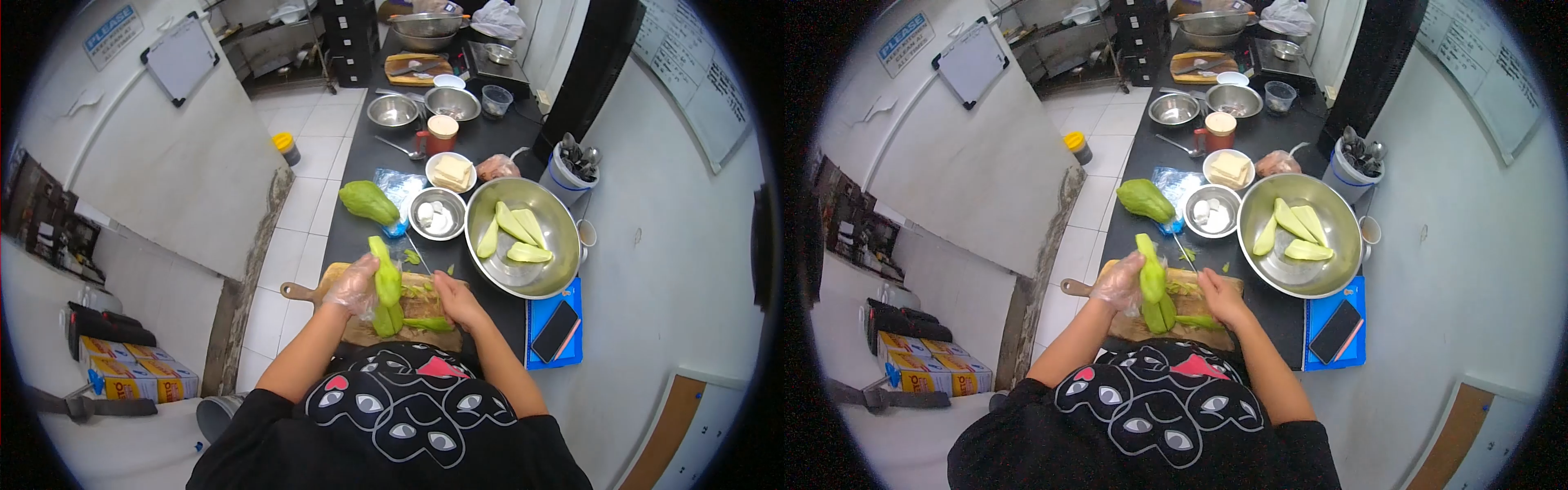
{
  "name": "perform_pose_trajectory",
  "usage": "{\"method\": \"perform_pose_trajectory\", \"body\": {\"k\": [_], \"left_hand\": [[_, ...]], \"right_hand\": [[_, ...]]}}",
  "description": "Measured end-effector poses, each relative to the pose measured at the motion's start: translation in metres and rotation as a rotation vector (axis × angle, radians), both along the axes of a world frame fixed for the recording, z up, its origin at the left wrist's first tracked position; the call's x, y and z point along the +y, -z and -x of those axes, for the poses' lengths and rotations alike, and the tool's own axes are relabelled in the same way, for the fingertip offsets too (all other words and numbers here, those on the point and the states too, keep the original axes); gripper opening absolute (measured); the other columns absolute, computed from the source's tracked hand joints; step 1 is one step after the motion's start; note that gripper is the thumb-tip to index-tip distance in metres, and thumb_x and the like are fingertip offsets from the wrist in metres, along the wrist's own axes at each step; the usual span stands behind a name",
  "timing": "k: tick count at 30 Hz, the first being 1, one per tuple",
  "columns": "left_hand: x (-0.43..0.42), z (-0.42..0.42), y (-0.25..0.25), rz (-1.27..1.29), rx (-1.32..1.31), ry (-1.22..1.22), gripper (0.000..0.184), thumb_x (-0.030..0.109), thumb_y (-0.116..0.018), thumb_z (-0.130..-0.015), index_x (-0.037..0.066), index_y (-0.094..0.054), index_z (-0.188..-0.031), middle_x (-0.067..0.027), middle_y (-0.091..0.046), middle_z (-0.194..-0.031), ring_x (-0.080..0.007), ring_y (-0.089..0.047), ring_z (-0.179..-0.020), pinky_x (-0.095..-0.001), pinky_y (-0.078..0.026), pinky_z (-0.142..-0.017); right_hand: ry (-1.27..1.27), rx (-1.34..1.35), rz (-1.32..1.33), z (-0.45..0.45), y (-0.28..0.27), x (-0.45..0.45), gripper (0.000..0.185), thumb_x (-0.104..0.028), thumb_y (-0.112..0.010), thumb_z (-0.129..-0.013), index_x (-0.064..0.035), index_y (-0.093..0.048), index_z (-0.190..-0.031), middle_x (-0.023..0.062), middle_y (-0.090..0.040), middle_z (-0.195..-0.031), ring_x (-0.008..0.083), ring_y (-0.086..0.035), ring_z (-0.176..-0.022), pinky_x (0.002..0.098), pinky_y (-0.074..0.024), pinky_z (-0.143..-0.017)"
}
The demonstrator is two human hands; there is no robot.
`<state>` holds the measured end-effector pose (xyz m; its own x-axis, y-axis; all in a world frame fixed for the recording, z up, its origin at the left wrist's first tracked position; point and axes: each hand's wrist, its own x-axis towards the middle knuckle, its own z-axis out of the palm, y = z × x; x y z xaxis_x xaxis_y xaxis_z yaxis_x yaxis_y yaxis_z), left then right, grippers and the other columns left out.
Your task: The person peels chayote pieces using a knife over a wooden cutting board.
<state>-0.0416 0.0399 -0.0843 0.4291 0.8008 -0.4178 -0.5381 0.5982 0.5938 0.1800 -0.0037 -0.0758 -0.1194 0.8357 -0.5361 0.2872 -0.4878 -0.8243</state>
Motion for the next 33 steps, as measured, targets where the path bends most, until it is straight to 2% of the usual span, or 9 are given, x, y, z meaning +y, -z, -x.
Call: {"method": "perform_pose_trajectory", "body": {"k": [1,7,11,13,16,20,23,26,33], "left_hand": [[0.001,0.003,0.001,-0.012,-0.009,0.001,0.035,0.024,-0.048,-0.094,0.012,-0.039,-0.126,-0.0117,-0.053,-0.113,-0.0256,-0.055,-0.104,-0.0417,-0.048,-0.086],[-0.002,-0.001,-0.022,-0.140,-0.042,-0.092,0.030,0.030,-0.049,-0.093,0.014,-0.044,-0.118,-0.0085,-0.054,-0.111,-0.0228,-0.051,-0.109,-0.0416,-0.048,-0.084],[0.003,-0.001,-0.010,-0.083,-0.204,-0.146,0.032,0.041,-0.047,-0.093,0.015,-0.049,-0.111,-0.0073,-0.058,-0.103,-0.0225,-0.056,-0.096,-0.0381,-0.049,-0.075],[0.007,0.003,-0.007,0.021,-0.302,-0.124,0.036,0.047,-0.043,-0.093,0.016,-0.051,-0.109,-0.0076,-0.060,-0.099,-0.0224,-0.058,-0.086,-0.0365,-0.049,-0.070],[0.016,-0.008,-0.011,0.076,-0.486,-0.183,0.049,0.059,-0.034,-0.091,0.017,-0.048,-0.111,-0.0084,-0.060,-0.092,-0.0233,-0.059,-0.081,-0.0361,-0.048,-0.069],[0.018,-0.028,-0.044,0.011,-0.205,-0.299,0.055,0.063,-0.028,-0.089,0.016,-0.047,-0.111,-0.0082,-0.058,-0.085,-0.0240,-0.058,-0.075,-0.0368,-0.048,-0.063],[0.026,-0.033,-0.052,0.004,-0.167,-0.329,0.058,0.064,-0.024,-0.090,0.014,-0.048,-0.106,-0.0089,-0.057,-0.080,-0.0247,-0.058,-0.069,-0.0361,-0.049,-0.060],[0.032,-0.036,-0.059,0.034,-0.252,-0.367,0.060,0.064,-0.021,-0.089,0.012,-0.049,-0.101,-0.0089,-0.057,-0.078,-0.0233,-0.058,-0.066,-0.0352,-0.049,-0.058],[0.035,-0.037,-0.071,-0.051,-0.178,-0.322,0.063,0.063,-0.022,-0.089,0.007,-0.051,-0.092,-0.0103,-0.056,-0.070,-0.0224,-0.057,-0.065,-0.0338,-0.049,-0.057]], "right_hand": [[-0.005,-0.011,0.013,0.002,0.003,-0.004,0.053,-0.041,-0.040,-0.096,-0.0143,-0.032,-0.141,0.0042,-0.049,-0.061,0.0083,-0.040,-0.040,0.0238,-0.0345,-0.037],[-0.052,0.186,0.116,-0.009,0.004,-0.011,0.055,-0.043,-0.039,-0.096,-0.0215,-0.024,-0.144,0.0034,-0.047,-0.060,0.0088,-0.039,-0.040,0.0239,-0.0352,-0.038],[0.013,0.084,-0.017,-0.005,-0.008,-0.015,0.056,-0.042,-0.040,-0.096,-0.0214,-0.023,-0.145,0.0046,-0.048,-0.062,0.0080,-0.038,-0.040,0.0237,-0.0343,-0.038],[-0.026,-0.106,-0.297,-0.002,0.006,-0.016,0.055,-0.040,-0.045,-0.094,-0.0147,-0.031,-0.141,0.0110,-0.057,-0.070,0.0160,-0.051,-0.054,0.0291,-0.0433,-0.052],[-0.058,-0.191,-0.437,0.003,-0.009,-0.022,0.052,-0.037,-0.050,-0.092,-0.0076,-0.041,-0.134,0.0187,-0.063,-0.083,0.0246,-0.061,-0.071,0.0335,-0.0479,-0.067],[-0.062,-0.243,-0.426,0.014,-0.045,-0.031,0.042,-0.029,-0.056,-0.089,-0.0037,-0.054,-0.122,0.0219,-0.063,-0.104,0.0303,-0.062,-0.097,0.0335,-0.0467,-0.082],[-0.103,-0.289,-0.686,0.016,-0.047,-0.035,0.046,-0.036,-0.058,-0.087,-0.0056,-0.055,-0.120,0.0234,-0.063,-0.085,0.0342,-0.063,-0.077,0.0376,-0.0483,-0.068],[-0.099,-0.342,-0.691,0.019,-0.052,-0.037,0.046,-0.038,-0.060,-0.084,-0.0076,-0.056,-0.119,0.0229,-0.063,-0.083,0.0362,-0.063,-0.074,0.0401,-0.0486,-0.067],[-0.038,-0.388,-0.674,0.016,-0.056,-0.035,0.047,-0.041,-0.060,-0.083,-0.0098,-0.057,-0.118,0.0225,-0.063,-0.088,0.0362,-0.063,-0.077,0.0416,-0.0486,-0.068]]}}
